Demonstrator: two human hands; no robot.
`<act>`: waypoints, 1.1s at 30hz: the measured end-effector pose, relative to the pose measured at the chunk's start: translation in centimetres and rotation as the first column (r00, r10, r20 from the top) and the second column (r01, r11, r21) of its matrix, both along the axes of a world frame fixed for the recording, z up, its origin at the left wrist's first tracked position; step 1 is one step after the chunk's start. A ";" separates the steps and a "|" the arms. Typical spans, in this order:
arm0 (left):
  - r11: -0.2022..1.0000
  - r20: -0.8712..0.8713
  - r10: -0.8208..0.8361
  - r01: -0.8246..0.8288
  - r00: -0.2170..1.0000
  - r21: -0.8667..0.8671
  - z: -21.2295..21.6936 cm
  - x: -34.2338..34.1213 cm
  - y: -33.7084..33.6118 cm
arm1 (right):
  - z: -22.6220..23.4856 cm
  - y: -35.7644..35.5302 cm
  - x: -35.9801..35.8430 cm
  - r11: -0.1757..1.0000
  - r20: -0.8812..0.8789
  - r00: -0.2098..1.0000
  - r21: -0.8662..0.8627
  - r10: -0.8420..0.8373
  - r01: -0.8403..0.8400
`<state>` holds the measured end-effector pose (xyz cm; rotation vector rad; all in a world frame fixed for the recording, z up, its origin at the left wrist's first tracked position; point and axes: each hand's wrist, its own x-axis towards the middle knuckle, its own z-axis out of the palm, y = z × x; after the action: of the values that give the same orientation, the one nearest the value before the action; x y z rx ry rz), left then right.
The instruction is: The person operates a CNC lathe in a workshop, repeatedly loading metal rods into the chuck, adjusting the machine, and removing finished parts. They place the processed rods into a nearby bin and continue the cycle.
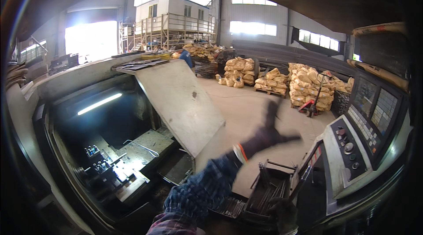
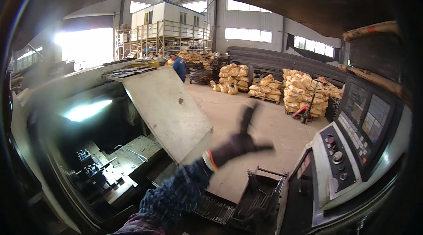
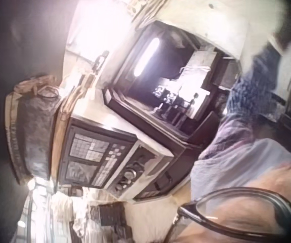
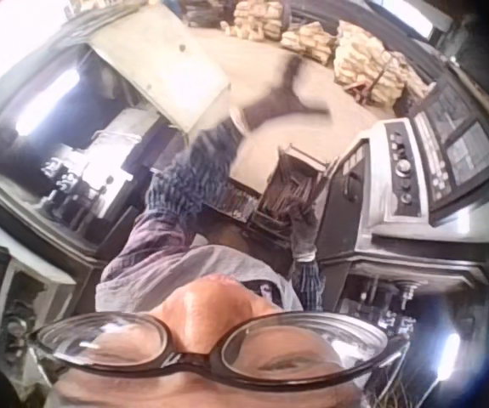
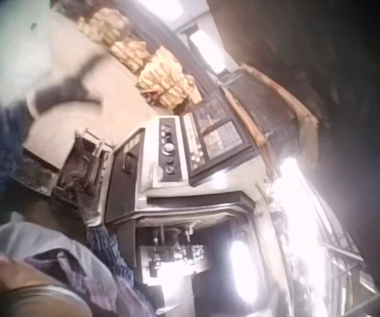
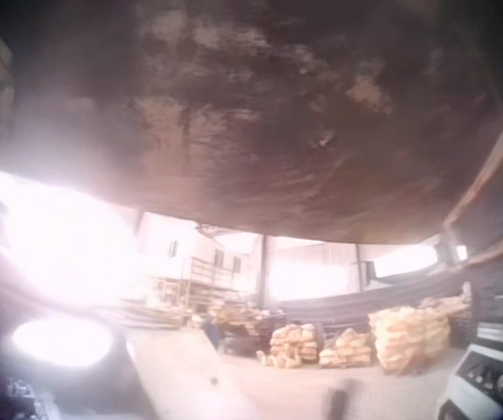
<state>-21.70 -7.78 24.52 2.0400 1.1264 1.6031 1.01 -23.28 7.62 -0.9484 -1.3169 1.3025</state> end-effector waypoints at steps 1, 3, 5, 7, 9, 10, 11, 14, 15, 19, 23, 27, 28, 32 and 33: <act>0.974 0.056 0.214 -0.217 0.975 0.066 0.9 -3.6 1.8 | -0.5 0.3 -1.1 0.998 0.024 0.999 -0.049 -0.028 0.029; 0.985 0.526 0.107 -0.163 0.844 0.061 -0.1 -12.3 1.4 | -0.3 0.9 -4.6 1.000 -0.043 0.999 0.020 0.013 -0.012; 0.983 0.570 0.076 0.035 0.818 -0.181 -2.7 -15.0 -3.9 | -0.1 1.9 -8.8 0.996 -0.160 0.984 -0.046 0.072 -0.081; 0.975 0.393 0.097 -0.008 0.914 -0.224 -6.2 -16.6 -8.2 | -0.7 2.8 -11.0 0.983 -0.122 0.982 -0.090 0.147 -0.159; 0.952 0.097 0.179 -0.147 0.979 -0.269 -9.2 -17.9 -10.9 | -2.9 4.5 -12.6 0.967 -0.051 0.977 -0.143 0.206 -0.212; 0.912 -0.085 0.244 -0.258 0.966 -0.319 -9.4 -18.8 -12.5 | -3.6 5.3 -13.0 0.963 0.015 0.969 -0.117 0.246 -0.243; 0.872 -0.086 0.296 -0.305 0.951 -0.383 -9.9 -20.0 -13.9 | -3.0 5.5 -14.6 0.946 0.072 0.947 -0.114 0.313 -0.304; 0.731 -0.212 0.345 -0.403 0.915 -0.551 -11.5 -23.0 -16.0 | -3.2 6.5 -18.8 0.894 0.127 0.889 -0.151 0.440 -0.421; 0.675 -0.264 0.376 -0.458 0.888 -0.579 -11.6 -23.4 -16.6 | -3.7 7.1 -20.0 0.875 0.106 0.871 -0.134 0.479 -0.465; 0.443 -0.387 0.517 -0.625 0.764 -0.643 -10.1 -26.6 -17.3 | -6.3 10.7 -23.9 0.649 -0.070 0.656 -0.100 0.752 -0.754; 0.326 -0.255 0.763 -0.693 0.595 -0.643 -11.3 -31.5 -17.7 | -7.0 13.3 -27.8 0.415 -0.097 0.435 -0.173 0.895 -0.893; 0.171 -0.326 0.901 -0.926 0.285 -0.338 -16.2 -38.5 -20.0 | -7.4 15.0 -31.1 0.226 -0.232 0.266 -0.185 0.936 -0.956; 0.125 -0.350 0.918 -0.972 0.190 -0.200 -18.7 -42.0 -21.9 | -7.8 15.0 -31.8 0.170 -0.325 0.214 -0.157 0.921 -0.973; -0.425 -0.598 0.754 -0.896 -0.272 -0.128 -20.5 -52.8 -31.0 | -9.6 16.1 -33.4 0.193 0.045 0.188 -0.246 0.981 -0.950; -0.581 -0.684 0.669 -0.778 -0.291 -0.238 -18.8 -54.1 -31.6 | -9.7 16.0 -33.5 0.244 0.058 0.239 -0.329 0.969 -0.912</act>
<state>-75.82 -39.37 5.76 -0.0465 3.3466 0.6014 -32.48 -7.25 -2.08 -0.3291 -2.1512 2.3902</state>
